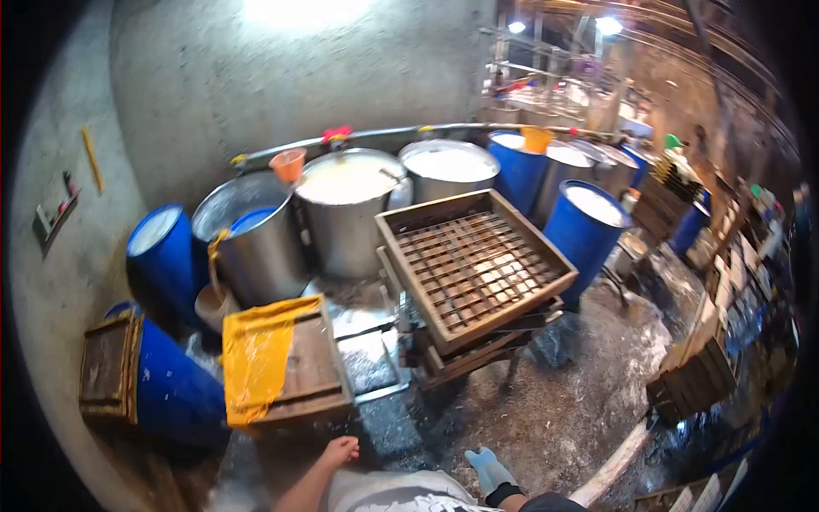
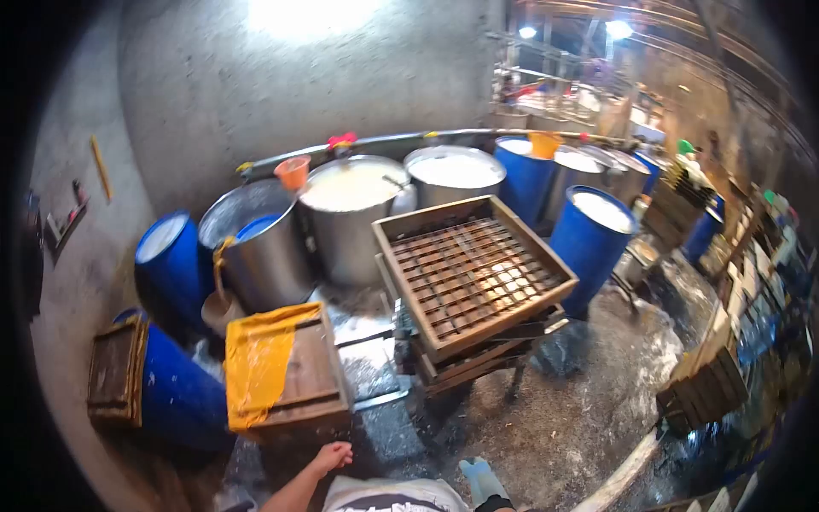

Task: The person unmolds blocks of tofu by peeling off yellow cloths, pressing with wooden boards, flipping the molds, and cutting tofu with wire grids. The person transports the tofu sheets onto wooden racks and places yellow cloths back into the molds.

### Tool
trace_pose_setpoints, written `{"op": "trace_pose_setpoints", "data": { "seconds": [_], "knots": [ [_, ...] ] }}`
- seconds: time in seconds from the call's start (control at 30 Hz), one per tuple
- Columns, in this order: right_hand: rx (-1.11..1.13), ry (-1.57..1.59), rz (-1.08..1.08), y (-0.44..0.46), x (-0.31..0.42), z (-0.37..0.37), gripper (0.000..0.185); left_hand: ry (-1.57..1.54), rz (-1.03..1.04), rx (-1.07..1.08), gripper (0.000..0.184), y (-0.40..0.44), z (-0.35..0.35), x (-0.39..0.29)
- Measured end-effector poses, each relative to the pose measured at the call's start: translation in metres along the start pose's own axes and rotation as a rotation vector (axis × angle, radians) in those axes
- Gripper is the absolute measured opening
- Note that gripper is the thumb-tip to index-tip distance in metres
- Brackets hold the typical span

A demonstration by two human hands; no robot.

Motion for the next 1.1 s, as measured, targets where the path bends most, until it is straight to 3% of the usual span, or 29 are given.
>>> {"op": "trace_pose_setpoints", "data": {
  "seconds": [0.17, 0.23, 0.3, 0.33, 0.4, 0.47, 0.53, 0.6, 0.7, 0.73, 0.83, 0.87, 0.97, 1.03, 1.1],
  "knots": [
    [0.166, -0.153, -0.285, 0.002, 0.142, 0.083, 0.047, 0.077, 0.190, 0.083, 0.021, 0.018, -0.087, -0.043],
    [0.116, -0.371, -0.435, -0.013, 0.232, 0.109, 0.053, 0.093, 0.277, 0.008, 0.026, 0.036, -0.143, -0.056],
    [0.218, -0.420, -0.524, -0.005, 0.301, 0.154, 0.039, 0.195, 0.303, -0.148, 0.032, 0.051, -0.200, -0.073],
    [0.102, -0.449, -0.666, 0.026, 0.305, 0.194, 0.037, 0.327, 0.344, -0.210, 0.036, 0.058, -0.229, -0.081],
    [0.163, -0.506, -0.671, 0.027, 0.373, 0.231, 0.041, 0.454, 0.384, -0.261, 0.040, 0.083, -0.283, -0.092],
    [0.193, -0.620, -0.684, 0.020, 0.439, 0.266, 0.045, 0.770, 0.555, -0.548, 0.047, 0.083, -0.329, -0.099],
    [0.197, -0.721, -0.721, 0.033, 0.476, 0.300, 0.045, 0.836, 0.504, -0.586, 0.052, 0.090, -0.361, -0.092],
    [0.102, -0.914, -0.814, 0.046, 0.503, 0.334, 0.045, 1.000, 0.470, -0.559, 0.061, 0.087, -0.381, -0.085],
    [0.185, -1.187, -0.781, 0.063, 0.538, 0.363, 0.042, 1.107, 0.428, -0.462, 0.060, 0.090, -0.389, -0.098],
    [0.160, -1.305, -0.833, 0.060, 0.546, 0.371, 0.029, 1.107, 0.489, -0.439, 0.050, 0.091, -0.390, -0.107],
    [0.241, -1.579, -0.928, 0.084, 0.542, 0.401, 0.019, 1.165, 0.404, -0.346, 0.037, 0.122, -0.405, -0.099],
    [0.210, -1.588, -0.991, 0.099, 0.532, 0.413, 0.017, 1.186, 0.459, -0.337, 0.027, 0.128, -0.406, -0.102],
    [0.247, -1.562, -1.114, 0.106, 0.527, 0.424, 0.017, 1.215, 0.488, -0.234, 0.020, 0.123, -0.403, -0.113],
    [0.406, -1.614, -1.002, 0.102, 0.539, 0.418, 0.018, 1.223, 0.526, -0.242, 0.017, 0.127, -0.406, -0.108],
    [0.373, -1.552, -1.046, 0.099, 0.534, 0.416, 0.017, 1.189, 0.564, -0.221, 0.018, 0.122, -0.404, -0.116]
  ]
}}
Point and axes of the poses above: each hand's wrist, its own y-axis towards the middle knuckle, its own z-axis out of the palm, x = y × z, the point moved 5 cm from there along y, towards the middle knuckle, and after that the axes turned 11 degrees about -y, right-handed, at the moved point
